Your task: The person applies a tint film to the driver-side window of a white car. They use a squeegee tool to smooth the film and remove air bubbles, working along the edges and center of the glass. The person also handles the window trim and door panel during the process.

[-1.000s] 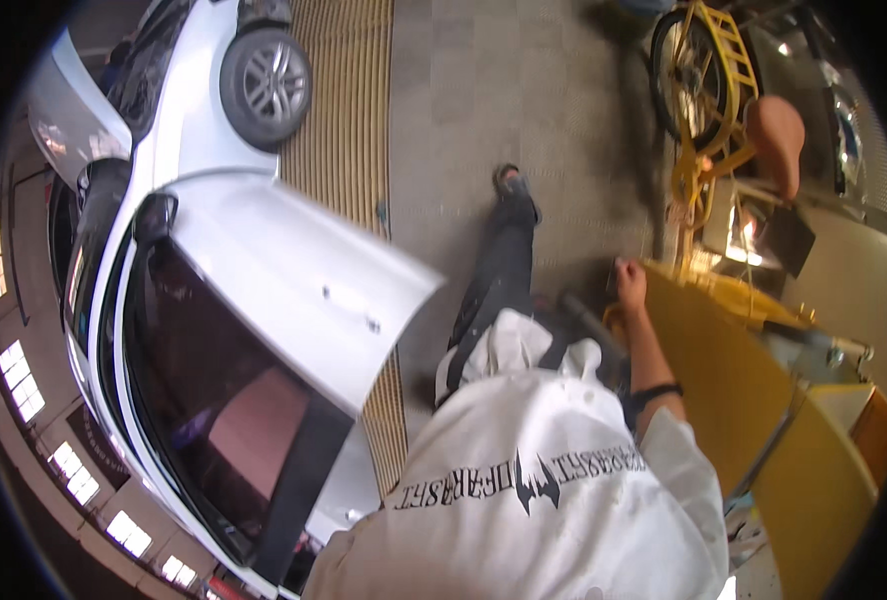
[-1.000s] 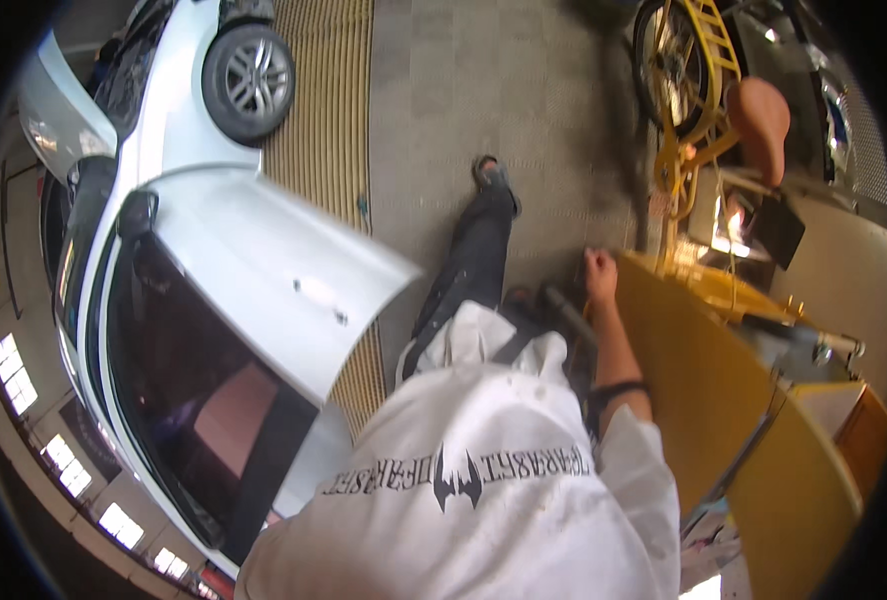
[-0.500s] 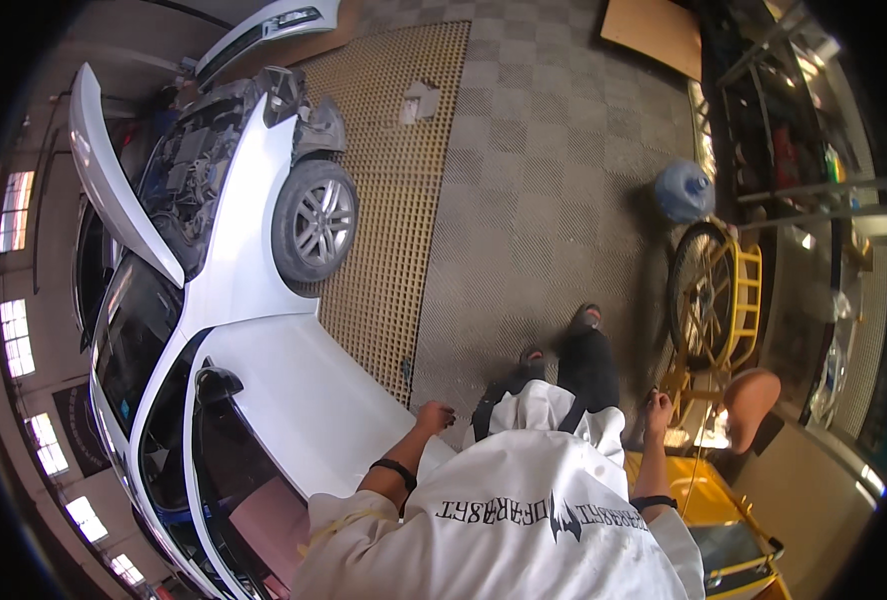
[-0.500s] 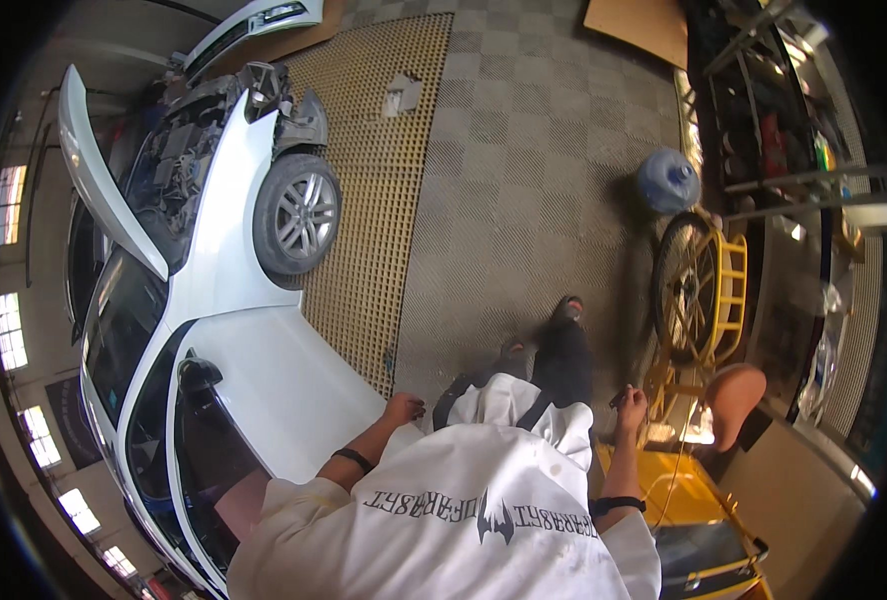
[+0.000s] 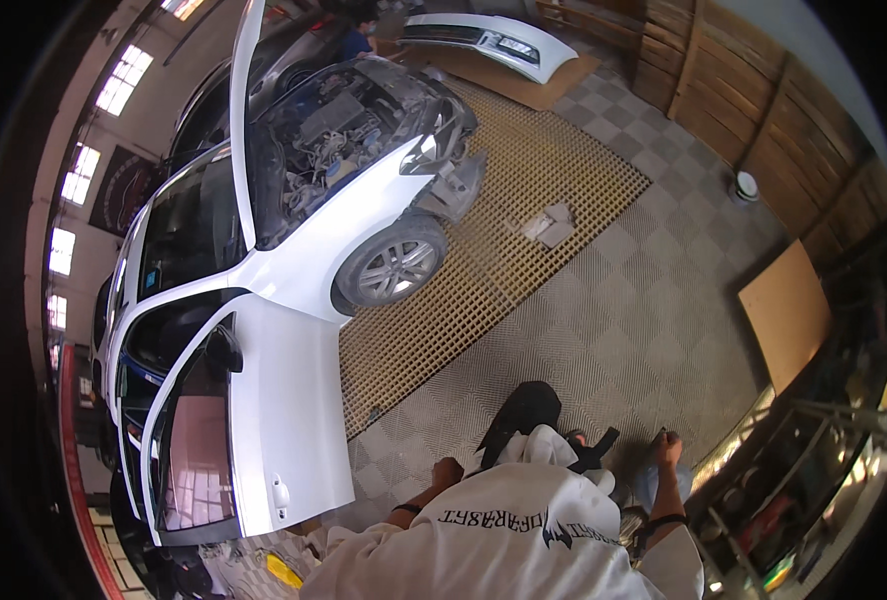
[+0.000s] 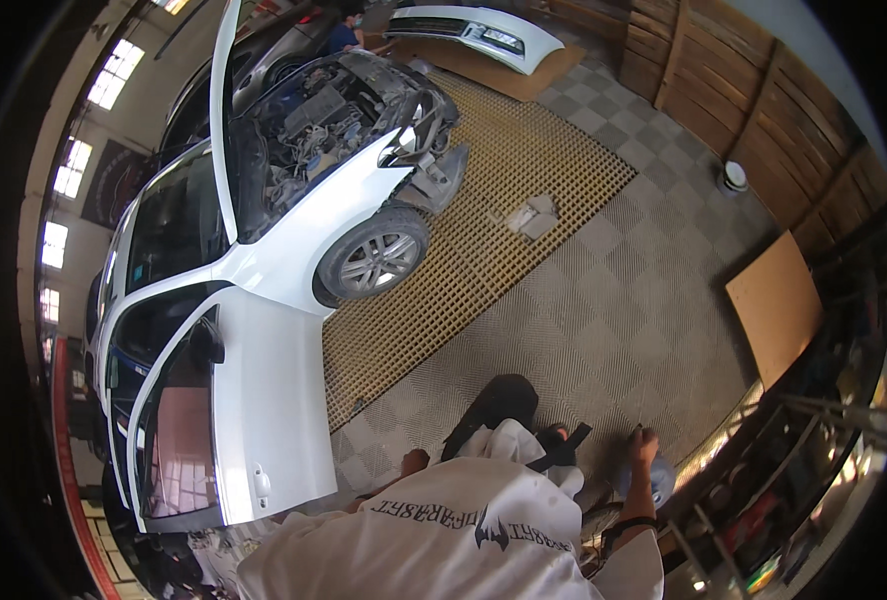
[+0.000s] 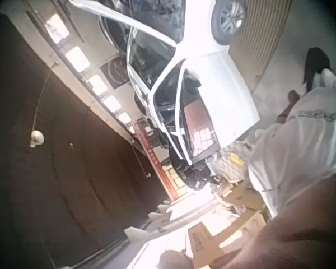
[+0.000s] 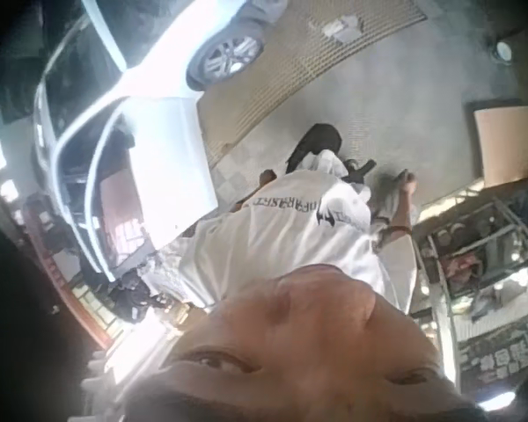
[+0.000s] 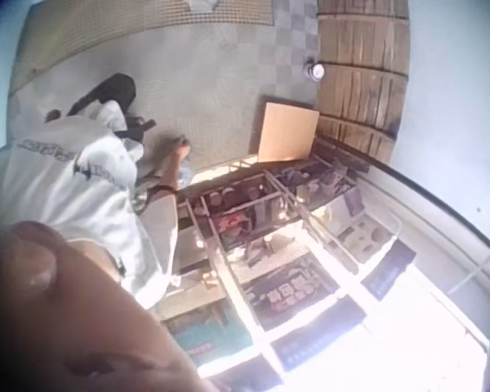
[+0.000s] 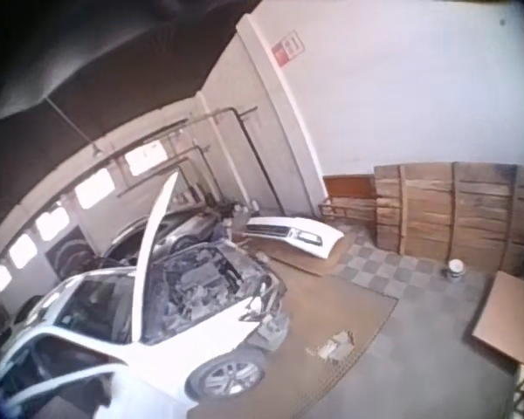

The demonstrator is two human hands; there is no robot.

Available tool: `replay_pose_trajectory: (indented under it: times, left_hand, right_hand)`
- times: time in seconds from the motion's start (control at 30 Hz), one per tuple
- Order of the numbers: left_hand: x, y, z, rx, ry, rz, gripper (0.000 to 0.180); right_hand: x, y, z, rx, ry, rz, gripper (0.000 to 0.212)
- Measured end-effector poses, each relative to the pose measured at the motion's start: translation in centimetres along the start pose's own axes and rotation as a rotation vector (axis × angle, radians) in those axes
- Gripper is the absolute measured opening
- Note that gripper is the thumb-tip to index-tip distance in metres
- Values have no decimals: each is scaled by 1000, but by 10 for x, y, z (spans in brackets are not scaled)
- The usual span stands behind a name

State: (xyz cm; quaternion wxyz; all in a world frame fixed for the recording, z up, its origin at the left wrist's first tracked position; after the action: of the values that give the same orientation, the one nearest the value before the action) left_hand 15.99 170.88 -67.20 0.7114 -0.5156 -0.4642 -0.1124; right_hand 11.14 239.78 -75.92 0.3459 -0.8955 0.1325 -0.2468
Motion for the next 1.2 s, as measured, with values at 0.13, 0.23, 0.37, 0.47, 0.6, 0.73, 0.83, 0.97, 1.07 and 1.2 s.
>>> replay_pose_trajectory:
  times: [0.13, 0.23, 0.37, 0.47, 0.6, 0.73, 0.83, 0.97, 1.07, 1.2]
  left_hand:
    - [-60, 3, 103, 130, -24, -86, 25]
    - [-86, -57, 242, 36, 39, -251, 30]
    - [-217, -178, 441, -403, 441, -48, 30]
    - [-229, -336, 584, 438, 633, 99, 16]
    - [-273, -469, 738, 580, 890, 175, 21]
    - [-364, -482, 789, 666, 558, -110, 26]
    - [-427, -450, 779, 178, 355, -214, 28]
    - [-421, -419, 743, 491, 150, -373, 39]
    - [-429, -439, 753, 1176, -158, -419, 47]
    - [-522, -434, 756, 1557, -232, -420, 48]
  right_hand:
    - [-188, -80, -109, -174, -52, -4, 28]
    - [-312, -100, -155, -167, -111, -71, 33]
    - [-415, -95, -150, -344, -202, 102, 42]
    - [-467, -108, -165, -286, -48, 46, 38]
    - [-520, -115, -179, -559, 260, 22, 36]
    - [-626, -87, -101, -181, 452, -94, 36]
    - [-753, -54, -162, 614, 225, -544, 33]
    - [-958, -50, -303, 379, 255, -598, 25]
    - [-1126, -81, -500, 86, 226, -304, 28]
    - [-1343, -44, -695, 180, -89, -310, 26]
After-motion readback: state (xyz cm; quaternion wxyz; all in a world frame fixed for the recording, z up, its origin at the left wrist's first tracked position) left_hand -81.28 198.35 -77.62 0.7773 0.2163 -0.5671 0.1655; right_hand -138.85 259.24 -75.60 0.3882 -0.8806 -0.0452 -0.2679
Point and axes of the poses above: each hand's wrist, its own x-axis away from the middle knuckle, its own y-axis out of the palm, z = x × y, the point moved 10 cm from there along -x, towards the middle knuckle, and after that the axes turned 7 degrees about -z, right-handed, at the moved point
